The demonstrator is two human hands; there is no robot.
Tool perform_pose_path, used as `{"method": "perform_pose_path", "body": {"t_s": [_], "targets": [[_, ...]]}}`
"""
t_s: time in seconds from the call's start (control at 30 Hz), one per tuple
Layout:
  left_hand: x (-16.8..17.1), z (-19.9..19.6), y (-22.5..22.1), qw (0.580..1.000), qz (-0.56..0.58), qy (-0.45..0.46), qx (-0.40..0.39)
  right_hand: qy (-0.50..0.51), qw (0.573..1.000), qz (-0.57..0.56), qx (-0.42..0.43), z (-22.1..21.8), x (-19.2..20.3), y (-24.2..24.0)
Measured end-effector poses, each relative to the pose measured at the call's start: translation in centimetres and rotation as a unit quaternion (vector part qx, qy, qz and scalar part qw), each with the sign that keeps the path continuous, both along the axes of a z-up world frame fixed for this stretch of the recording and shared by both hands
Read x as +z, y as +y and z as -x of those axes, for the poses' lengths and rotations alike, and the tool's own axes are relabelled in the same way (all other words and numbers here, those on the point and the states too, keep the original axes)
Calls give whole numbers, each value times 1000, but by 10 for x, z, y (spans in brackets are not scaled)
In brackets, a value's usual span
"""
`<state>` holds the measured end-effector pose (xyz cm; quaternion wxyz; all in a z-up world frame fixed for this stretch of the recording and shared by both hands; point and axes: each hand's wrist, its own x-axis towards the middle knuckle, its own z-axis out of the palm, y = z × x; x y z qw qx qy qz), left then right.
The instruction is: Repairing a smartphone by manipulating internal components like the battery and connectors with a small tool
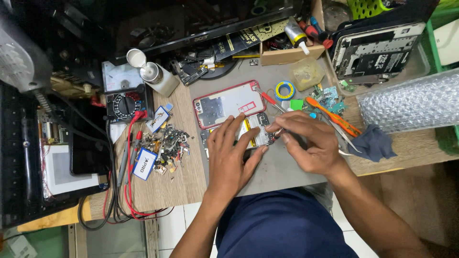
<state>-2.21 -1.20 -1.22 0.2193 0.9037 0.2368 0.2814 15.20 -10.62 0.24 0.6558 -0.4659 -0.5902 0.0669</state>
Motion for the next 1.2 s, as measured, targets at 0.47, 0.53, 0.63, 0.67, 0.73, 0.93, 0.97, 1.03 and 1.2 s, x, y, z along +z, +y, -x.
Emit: {"method": "perform_pose_path", "body": {"t_s": [0.47,0.53,0.63,0.67,0.73,0.93,0.97,1.03,1.2], "targets": [[3,0,-1,1000,0,4,-2,-5,1000,19,-12,-2,0,-3],[3,0,-1,1000,1,3,-2,-2,1000,19,-11,-6,-5,-5],[3,1,0,1000,3,3,-3,-5,999,33,-43,-10,-12,-9],[4,1,0,1000,8,1,-4,1,998,33,-51,-8,-11,-9],[5,0,0,1000,13,0,-8,7,998,31,-60,-8,-13,-9],[7,-3,-4,999,36,-13,-2,38,996,-14,-74,-12,-22,-10],[9,-6,-5,998,52,-18,-1,43,996,-25,-70,-12,-22,-9],[12,-10,-7,997,69,-23,0,49,996,-37,-66,-11,-22,-9],[13,-17,-5,999,35,-25,-4,59,995,-42,-76,-12,-25,-11]]}}
